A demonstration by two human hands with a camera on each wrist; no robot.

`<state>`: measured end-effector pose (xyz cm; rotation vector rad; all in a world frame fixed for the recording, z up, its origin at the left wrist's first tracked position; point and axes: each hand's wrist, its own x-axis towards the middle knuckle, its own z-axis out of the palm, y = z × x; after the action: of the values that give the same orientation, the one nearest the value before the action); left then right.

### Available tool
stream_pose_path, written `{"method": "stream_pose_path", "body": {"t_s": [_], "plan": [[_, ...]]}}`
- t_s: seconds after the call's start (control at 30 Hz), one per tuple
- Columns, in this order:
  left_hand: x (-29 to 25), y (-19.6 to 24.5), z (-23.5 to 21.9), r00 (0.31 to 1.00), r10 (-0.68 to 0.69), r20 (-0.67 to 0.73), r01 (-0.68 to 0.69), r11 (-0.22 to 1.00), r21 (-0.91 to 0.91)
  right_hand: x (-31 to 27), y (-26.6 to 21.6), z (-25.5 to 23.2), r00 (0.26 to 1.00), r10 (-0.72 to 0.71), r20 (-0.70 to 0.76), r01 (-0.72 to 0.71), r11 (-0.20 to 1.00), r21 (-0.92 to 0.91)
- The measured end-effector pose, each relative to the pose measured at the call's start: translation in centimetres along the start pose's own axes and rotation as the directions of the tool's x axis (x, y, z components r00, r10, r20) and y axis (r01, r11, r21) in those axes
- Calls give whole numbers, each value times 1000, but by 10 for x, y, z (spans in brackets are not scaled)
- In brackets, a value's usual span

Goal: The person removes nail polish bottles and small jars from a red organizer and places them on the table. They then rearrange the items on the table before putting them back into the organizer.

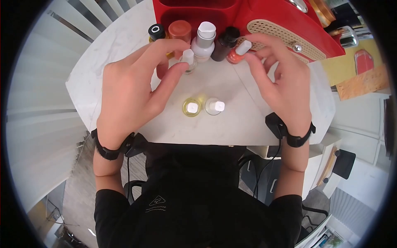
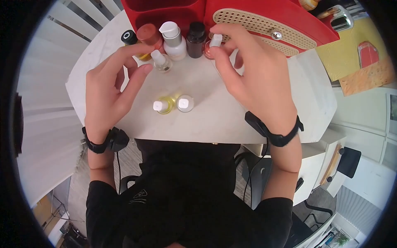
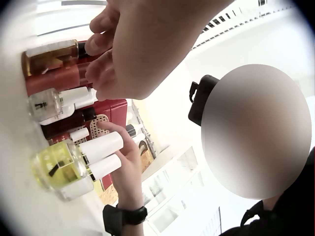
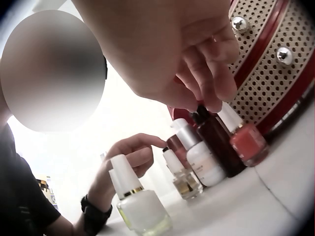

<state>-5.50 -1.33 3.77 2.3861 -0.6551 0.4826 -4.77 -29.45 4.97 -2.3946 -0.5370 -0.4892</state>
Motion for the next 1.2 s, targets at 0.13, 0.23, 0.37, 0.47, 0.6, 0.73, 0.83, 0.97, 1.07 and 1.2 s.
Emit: {"method": "stream_pose_path", "body": {"t_s": [0.13,0.23,0.37,0.47,0.6,0.73,0.83,0.97,1.07,1.2], "plan": [[1,-3,7,999,10,33,-12,999,50,-2,17,13,999,-46,-4,46,997,-59],[1,-10,12,999,3,33,-4,1000,25,0,13,9,999,-2,39,5,998,-67],[-1,-13,22,998,6,68,-7,1000,17,-1,10,0,996,35,86,-26,994,-103],[-1,-10,16,995,42,95,-48,997,59,-6,-2,-14,980,22,198,-17,1000,-25],[-8,-13,6,991,65,113,-65,998,-1,-13,-14,-20,950,-43,310,24,998,66],[-16,-14,-12,979,76,190,-56,992,-109,-18,-15,-15,906,-127,403,75,987,142],[-22,-12,-20,970,87,229,-43,981,-189,-19,-13,-19,878,-134,460,90,989,116],[-29,-12,-24,950,100,295,-13,959,-283,-17,-12,-19,855,-137,500,77,987,139],[-29,-10,-28,919,72,388,34,965,-260,-16,-13,-19,871,-170,462,92,978,187],[-17,-11,-43,903,12,429,107,961,-253,-11,-14,-32,877,-119,466,1,969,245]]}}
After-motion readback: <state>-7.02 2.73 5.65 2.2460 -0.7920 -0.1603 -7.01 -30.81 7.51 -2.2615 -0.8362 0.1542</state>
